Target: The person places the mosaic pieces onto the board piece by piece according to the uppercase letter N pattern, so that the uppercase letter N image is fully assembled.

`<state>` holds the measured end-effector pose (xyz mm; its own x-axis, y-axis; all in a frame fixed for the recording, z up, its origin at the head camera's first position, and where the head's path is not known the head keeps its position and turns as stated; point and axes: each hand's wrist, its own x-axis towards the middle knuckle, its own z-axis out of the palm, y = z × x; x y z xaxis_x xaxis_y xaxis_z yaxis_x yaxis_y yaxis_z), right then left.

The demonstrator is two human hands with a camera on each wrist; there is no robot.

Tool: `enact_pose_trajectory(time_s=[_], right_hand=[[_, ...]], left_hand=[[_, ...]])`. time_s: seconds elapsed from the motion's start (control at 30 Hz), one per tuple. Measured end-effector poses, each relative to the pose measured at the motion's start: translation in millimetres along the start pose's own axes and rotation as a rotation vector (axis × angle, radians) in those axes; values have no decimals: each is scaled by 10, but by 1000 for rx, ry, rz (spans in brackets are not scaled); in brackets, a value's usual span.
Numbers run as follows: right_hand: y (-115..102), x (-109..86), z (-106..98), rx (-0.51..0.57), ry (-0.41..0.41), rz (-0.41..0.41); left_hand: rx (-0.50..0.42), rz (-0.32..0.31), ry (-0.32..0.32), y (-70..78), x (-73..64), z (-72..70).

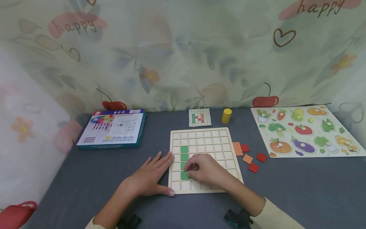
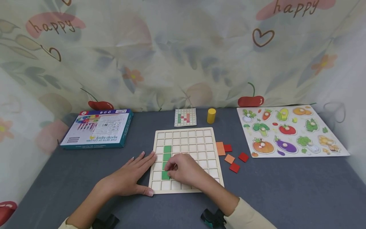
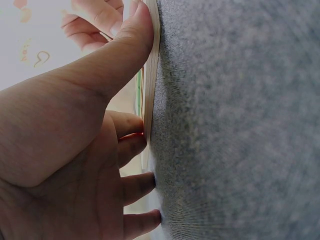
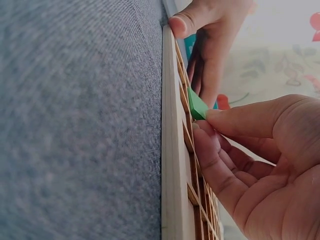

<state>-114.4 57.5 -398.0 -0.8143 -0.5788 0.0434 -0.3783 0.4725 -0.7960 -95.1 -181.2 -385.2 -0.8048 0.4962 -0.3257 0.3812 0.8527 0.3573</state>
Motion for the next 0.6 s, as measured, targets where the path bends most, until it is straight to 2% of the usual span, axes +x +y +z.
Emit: enact_pose_trajectory(time_s=[0.6], right_hand=[[28,-29,-40,7,9,-13]], left_hand=[[-11,1,-3,9,-7,-14]])
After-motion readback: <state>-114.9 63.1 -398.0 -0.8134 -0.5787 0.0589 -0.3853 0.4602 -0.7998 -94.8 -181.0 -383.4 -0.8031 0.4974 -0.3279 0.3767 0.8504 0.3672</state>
